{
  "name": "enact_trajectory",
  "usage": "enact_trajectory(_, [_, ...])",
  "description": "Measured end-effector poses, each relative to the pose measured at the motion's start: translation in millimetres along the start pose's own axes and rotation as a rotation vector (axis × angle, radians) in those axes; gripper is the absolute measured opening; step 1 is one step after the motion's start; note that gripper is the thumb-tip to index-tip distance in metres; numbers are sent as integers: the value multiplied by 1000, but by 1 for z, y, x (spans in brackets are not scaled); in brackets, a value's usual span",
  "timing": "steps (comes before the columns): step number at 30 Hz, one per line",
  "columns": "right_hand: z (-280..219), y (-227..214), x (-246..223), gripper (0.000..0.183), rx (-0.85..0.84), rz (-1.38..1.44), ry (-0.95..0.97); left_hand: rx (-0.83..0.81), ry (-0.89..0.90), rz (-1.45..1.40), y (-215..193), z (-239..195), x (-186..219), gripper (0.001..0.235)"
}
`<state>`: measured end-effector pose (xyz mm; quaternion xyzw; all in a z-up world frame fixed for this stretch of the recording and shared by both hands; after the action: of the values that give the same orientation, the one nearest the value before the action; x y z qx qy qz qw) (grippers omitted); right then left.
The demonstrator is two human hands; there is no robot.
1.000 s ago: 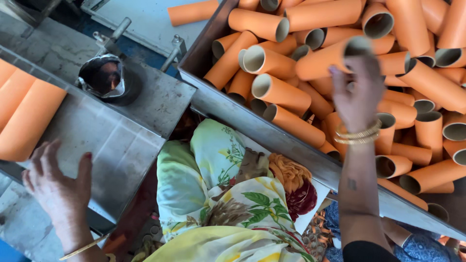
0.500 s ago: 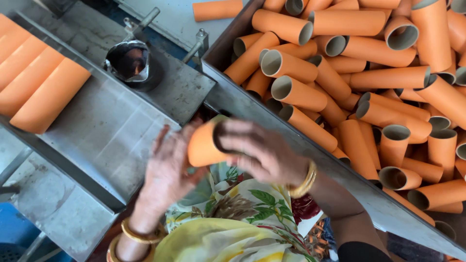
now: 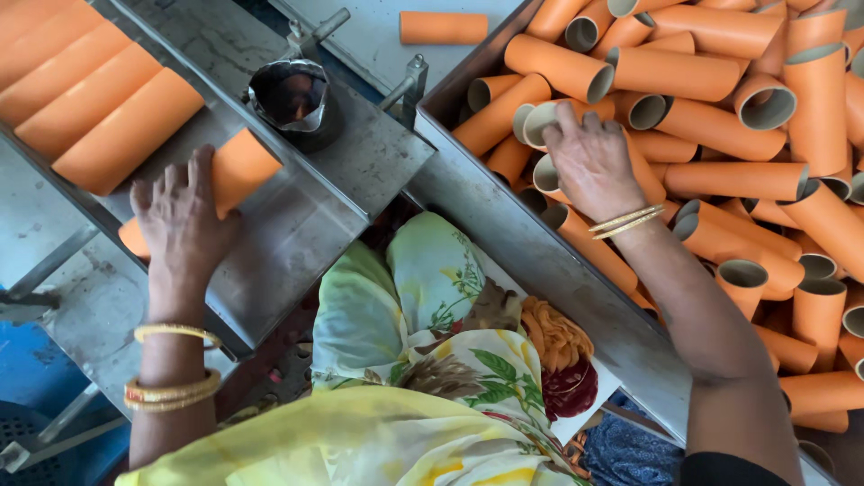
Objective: The person repeatedly picks orange cylindrical objects from a metal bin and places them onto a conveyor belt. The cylinders are handled one at a time and transferred to the moving belt, where they accumulate in a row.
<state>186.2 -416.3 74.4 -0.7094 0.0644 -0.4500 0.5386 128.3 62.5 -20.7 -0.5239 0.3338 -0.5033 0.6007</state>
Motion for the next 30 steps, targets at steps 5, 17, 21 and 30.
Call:
enact_trajectory(5, [-19, 1, 22, 14, -18, -102, 49, 105, -28, 77, 30, 26, -33, 71])
enact_trajectory(17, [-83, -33, 50, 12, 274, 134, 253, 150, -115, -251, 14, 13, -40, 76])
enact_trajectory(21, [-93, -83, 27, 6, 599, 380, 376, 106, 6, -375, -33, -3, 7, 79])
enact_trajectory(30, [-16, -116, -83, 16, 711, 960, -86, -117, 510, -603, -104, -66, 153, 97])
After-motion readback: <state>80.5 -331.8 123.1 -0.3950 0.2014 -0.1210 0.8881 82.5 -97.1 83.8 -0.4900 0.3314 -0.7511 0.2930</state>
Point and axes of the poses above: each hand's wrist, its own z-axis towards the middle knuckle, its own y-axis out of the palm, x = y × z, the point moved 5 cm from there along z, towards the middle knuckle, and after that the axes turned 15 degrees about -y, right-handed, at the moved point
